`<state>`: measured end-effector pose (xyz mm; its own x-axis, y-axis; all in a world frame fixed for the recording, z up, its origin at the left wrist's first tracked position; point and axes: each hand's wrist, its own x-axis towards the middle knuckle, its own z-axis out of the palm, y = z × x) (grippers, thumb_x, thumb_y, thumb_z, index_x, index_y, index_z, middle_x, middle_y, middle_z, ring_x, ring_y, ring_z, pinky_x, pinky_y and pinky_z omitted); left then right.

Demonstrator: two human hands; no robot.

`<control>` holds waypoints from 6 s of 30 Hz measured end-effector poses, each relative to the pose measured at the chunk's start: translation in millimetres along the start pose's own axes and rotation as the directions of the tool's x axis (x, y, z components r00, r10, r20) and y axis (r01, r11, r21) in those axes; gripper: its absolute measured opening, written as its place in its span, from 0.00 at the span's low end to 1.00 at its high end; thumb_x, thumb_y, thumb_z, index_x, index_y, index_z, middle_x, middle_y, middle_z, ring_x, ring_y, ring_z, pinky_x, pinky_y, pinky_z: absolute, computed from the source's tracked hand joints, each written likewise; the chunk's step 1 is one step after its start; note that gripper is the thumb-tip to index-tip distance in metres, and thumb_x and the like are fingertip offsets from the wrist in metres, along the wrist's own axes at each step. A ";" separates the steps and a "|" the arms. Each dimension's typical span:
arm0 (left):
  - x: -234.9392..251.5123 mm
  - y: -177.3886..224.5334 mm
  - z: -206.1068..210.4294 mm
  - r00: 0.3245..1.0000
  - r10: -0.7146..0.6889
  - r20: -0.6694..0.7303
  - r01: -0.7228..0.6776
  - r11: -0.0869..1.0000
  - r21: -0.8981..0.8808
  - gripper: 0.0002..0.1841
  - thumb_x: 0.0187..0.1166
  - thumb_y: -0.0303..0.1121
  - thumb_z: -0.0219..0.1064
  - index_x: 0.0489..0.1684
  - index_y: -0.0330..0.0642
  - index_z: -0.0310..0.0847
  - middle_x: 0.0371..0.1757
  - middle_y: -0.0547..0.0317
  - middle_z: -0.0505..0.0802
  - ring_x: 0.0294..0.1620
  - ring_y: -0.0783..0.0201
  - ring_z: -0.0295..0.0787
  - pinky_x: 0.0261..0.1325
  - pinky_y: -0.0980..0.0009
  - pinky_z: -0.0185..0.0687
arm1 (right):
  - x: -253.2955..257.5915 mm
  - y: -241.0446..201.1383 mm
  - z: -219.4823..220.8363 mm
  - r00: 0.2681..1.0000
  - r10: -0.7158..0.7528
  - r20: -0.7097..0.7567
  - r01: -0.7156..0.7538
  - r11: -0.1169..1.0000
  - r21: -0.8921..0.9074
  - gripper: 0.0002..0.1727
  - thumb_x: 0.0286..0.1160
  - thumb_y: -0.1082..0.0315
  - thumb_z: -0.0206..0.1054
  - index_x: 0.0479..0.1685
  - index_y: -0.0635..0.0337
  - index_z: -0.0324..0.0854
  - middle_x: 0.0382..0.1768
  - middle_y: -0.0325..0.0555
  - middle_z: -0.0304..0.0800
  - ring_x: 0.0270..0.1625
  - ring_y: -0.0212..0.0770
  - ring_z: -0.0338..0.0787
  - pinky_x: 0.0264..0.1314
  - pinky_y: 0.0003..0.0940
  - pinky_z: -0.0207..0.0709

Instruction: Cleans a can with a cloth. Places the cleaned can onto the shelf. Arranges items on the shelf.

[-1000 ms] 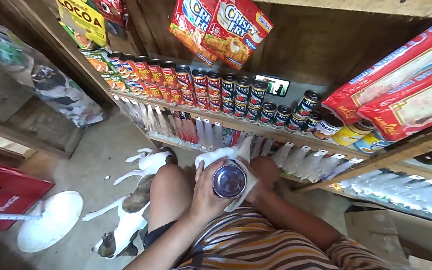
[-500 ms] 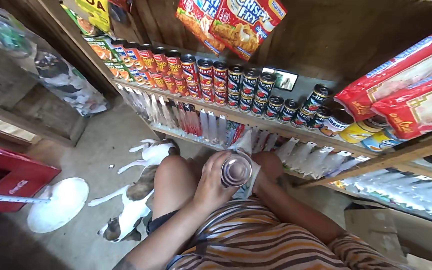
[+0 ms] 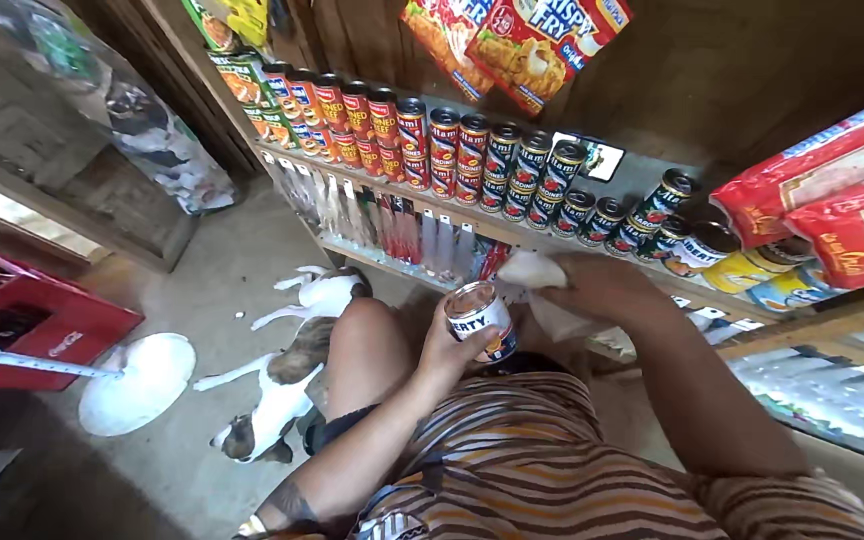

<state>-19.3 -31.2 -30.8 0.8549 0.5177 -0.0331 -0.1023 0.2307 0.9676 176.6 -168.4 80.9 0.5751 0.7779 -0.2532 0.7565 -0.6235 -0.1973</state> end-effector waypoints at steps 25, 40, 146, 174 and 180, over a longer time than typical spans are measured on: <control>43.5 13.9 116.9 0.940 -0.125 0.316 -0.192 0.574 0.796 0.65 0.53 0.54 0.86 0.94 0.43 0.44 0.82 0.37 0.72 0.79 0.45 0.74 0.78 0.47 0.74 | -66.8 52.8 75.1 0.986 0.144 -0.082 0.057 0.168 0.984 0.64 0.62 0.51 0.80 0.92 0.60 0.33 0.77 0.59 0.72 0.72 0.42 0.83 0.74 0.40 0.81; 44.7 -29.2 107.4 0.755 -0.388 0.529 -0.082 0.744 0.663 0.42 0.77 0.50 0.72 0.92 0.52 0.58 0.84 0.48 0.73 0.73 0.57 0.81 0.64 0.61 0.86 | -62.1 180.9 86.7 0.780 0.560 -0.280 0.170 0.240 0.956 0.47 0.60 0.64 0.81 0.85 0.57 0.61 0.70 0.54 0.81 0.66 0.46 0.86 0.65 0.45 0.84; 76.9 -7.4 7.8 0.939 -0.208 0.273 0.084 0.910 0.407 0.21 0.86 0.35 0.58 0.76 0.42 0.74 0.62 0.53 0.91 0.57 0.60 0.92 0.60 0.64 0.89 | -30.3 221.2 2.4 0.653 0.467 -0.596 -0.459 0.870 0.178 0.29 0.82 0.55 0.69 0.65 0.76 0.79 0.65 0.76 0.82 0.73 0.73 0.80 0.74 0.71 0.67; 45.0 -29.1 -26.9 0.956 -0.267 0.120 0.191 0.880 0.434 0.25 0.85 0.42 0.57 0.78 0.41 0.73 0.63 0.53 0.91 0.56 0.58 0.93 0.55 0.62 0.91 | -100.3 297.6 65.8 0.396 0.515 -0.760 0.015 0.824 0.566 0.46 0.71 0.64 0.75 0.89 0.67 0.53 0.68 0.69 0.77 0.55 0.54 0.89 0.54 0.48 0.86; 44.3 -27.2 -28.5 0.951 -0.278 0.135 0.193 0.875 0.445 0.25 0.85 0.43 0.57 0.78 0.41 0.73 0.63 0.54 0.91 0.56 0.58 0.93 0.56 0.62 0.92 | -82.3 283.1 34.9 0.466 0.557 -0.688 -0.095 0.804 0.586 0.38 0.69 0.58 0.80 0.74 0.72 0.70 0.61 0.65 0.88 0.65 0.58 0.89 0.73 0.58 0.77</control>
<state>6.8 9.0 -65.7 0.9100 0.3172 -0.2670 0.3016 -0.0647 0.9512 332.6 -411.6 12.8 0.9033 0.0694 0.4234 0.3712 -0.6214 -0.6900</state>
